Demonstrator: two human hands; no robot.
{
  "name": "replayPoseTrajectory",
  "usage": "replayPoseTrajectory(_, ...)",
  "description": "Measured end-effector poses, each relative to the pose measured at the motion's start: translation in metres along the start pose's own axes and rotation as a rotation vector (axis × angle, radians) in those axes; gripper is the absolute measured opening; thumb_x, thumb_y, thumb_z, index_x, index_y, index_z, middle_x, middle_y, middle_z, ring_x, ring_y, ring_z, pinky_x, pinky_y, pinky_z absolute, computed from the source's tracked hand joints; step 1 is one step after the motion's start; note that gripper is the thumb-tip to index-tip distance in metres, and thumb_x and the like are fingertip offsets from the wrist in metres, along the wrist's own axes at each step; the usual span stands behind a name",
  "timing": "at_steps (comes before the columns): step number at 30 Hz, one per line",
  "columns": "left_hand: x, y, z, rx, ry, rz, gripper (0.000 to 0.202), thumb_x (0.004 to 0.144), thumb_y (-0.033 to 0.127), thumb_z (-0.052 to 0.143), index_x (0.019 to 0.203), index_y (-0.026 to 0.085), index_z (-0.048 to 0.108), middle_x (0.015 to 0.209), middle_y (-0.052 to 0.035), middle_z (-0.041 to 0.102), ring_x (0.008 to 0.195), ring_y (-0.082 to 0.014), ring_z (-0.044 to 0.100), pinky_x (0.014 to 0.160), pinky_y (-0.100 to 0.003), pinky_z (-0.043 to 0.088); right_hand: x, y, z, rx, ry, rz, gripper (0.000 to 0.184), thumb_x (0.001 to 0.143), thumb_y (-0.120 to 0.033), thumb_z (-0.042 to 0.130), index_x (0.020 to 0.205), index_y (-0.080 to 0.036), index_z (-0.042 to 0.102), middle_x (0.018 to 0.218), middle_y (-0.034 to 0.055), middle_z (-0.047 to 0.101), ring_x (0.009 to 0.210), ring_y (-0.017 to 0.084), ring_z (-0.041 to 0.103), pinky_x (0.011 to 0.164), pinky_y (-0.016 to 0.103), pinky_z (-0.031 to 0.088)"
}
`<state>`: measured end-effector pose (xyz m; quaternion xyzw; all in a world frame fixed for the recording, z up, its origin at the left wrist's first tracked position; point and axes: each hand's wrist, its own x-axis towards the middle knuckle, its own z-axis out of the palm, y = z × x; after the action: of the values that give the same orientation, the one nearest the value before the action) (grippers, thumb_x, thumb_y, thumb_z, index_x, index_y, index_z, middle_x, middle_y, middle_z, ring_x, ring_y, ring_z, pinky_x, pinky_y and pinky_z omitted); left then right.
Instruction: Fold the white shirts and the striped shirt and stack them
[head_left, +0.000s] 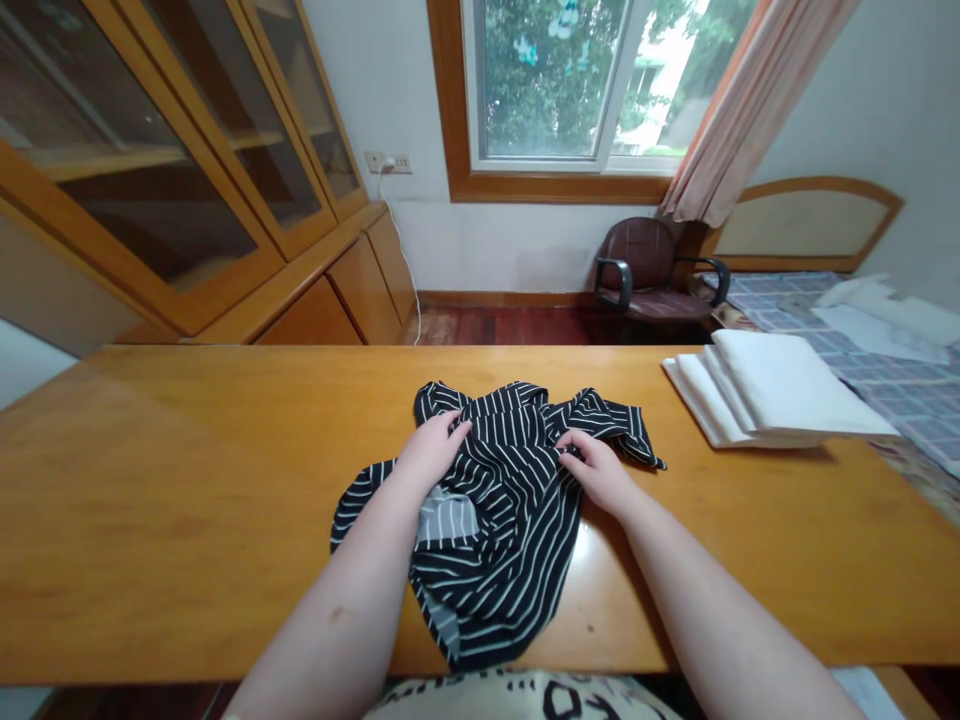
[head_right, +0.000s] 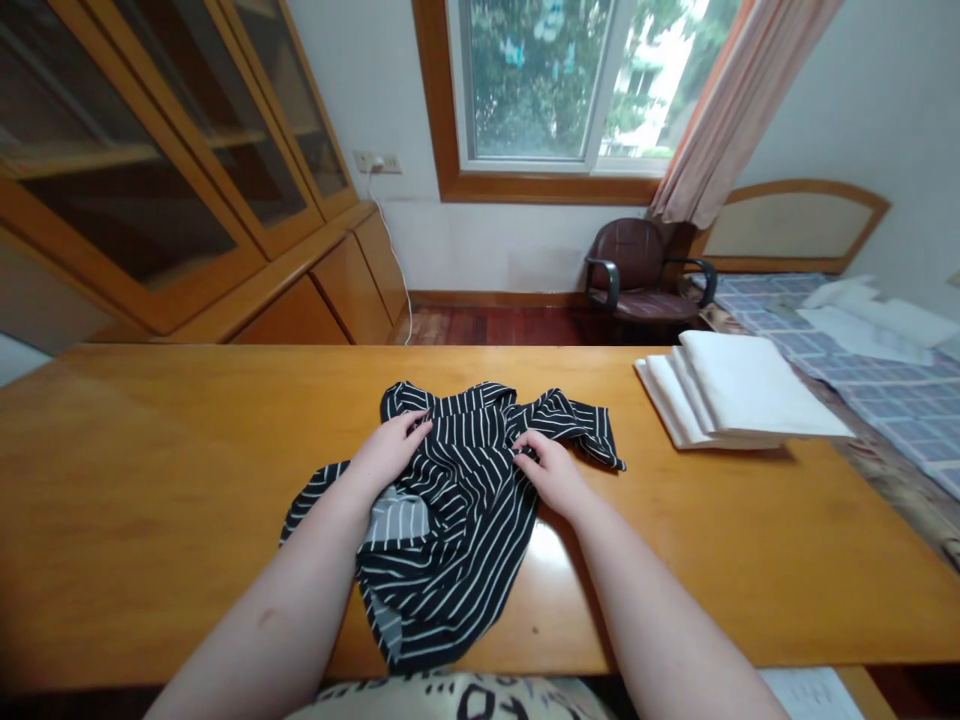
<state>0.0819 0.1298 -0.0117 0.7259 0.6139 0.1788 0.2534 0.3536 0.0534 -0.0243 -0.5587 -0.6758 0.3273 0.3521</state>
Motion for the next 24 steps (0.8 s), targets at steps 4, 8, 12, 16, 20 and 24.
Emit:
replayPoseTrajectory(4,0.0,0.002,-0.003,-0.13,-0.046,-0.026,0.031,0.078,0.047,0.056,0.081,0.019,0.068,0.082,-0.0066,0.069,0.079,-0.0233,0.062,0.07,-0.032,0.046,-0.001,-0.002,-0.002,0.032,-0.02,-0.004,0.008,0.079,-0.022,0.051,0.085,-0.022,0.056,0.085,0.0003,0.061,0.081,0.017,0.055,0.076,0.032,0.042)
replayPoseTrajectory(8,0.006,-0.006,-0.007,-0.567,0.207,-0.048,0.03,0.07,0.047,0.063,0.075,0.018,0.062,0.06,0.0011,0.057,0.058,-0.0149,0.053,0.057,-0.026,0.04,0.0,0.0,-0.004,0.082,0.065,0.022,0.007,0.077,-0.024,0.054,0.083,-0.021,0.058,0.083,0.0003,0.061,0.08,0.017,0.056,0.076,0.032,0.043)
replayPoseTrajectory(12,0.017,-0.033,-0.031,-0.992,0.996,-0.174,0.023,0.076,0.04,0.057,0.084,0.019,0.053,0.067,0.0045,0.051,0.058,-0.0084,0.049,0.06,-0.022,0.042,0.006,0.01,-0.02,0.437,0.552,0.075,0.018,0.081,-0.038,0.056,0.08,-0.022,0.049,0.064,-0.0052,0.051,0.056,0.012,0.052,0.058,0.026,0.043)
replayPoseTrajectory(16,0.023,-0.053,-0.05,-1.013,1.252,-0.237,0.01,0.085,0.027,0.047,0.085,0.018,0.049,0.079,0.0021,0.055,0.073,-0.0085,0.054,0.074,-0.024,0.046,0.007,0.018,-0.03,0.619,0.844,0.083,0.026,0.078,-0.043,0.061,0.082,-0.022,0.046,0.06,-0.0084,0.047,0.047,0.009,0.049,0.05,0.024,0.043)
replayPoseTrajectory(20,0.012,-0.026,-0.031,-0.907,0.845,-0.062,0.016,0.079,0.03,0.058,0.089,0.018,0.055,0.078,0.0015,0.058,0.067,-0.0107,0.057,0.069,-0.027,0.049,0.002,0.013,-0.009,0.468,0.405,0.04,0.03,0.078,-0.043,0.065,0.096,-0.02,0.056,0.086,0.0042,0.063,0.077,0.017,0.064,0.069,0.033,0.052)
replayPoseTrajectory(24,-0.017,0.022,-0.009,-0.585,0.09,0.339,0.013,0.078,0.033,0.062,0.083,0.02,0.064,0.089,-0.0039,0.065,0.088,-0.0184,0.062,0.085,-0.034,0.049,-0.004,0.003,0.016,0.349,-0.108,-0.067,0.085,0.068,-0.04,0.077,0.14,-0.025,0.035,0.141,0.016,0.042,0.121,0.027,0.051,0.097,0.046,0.043)
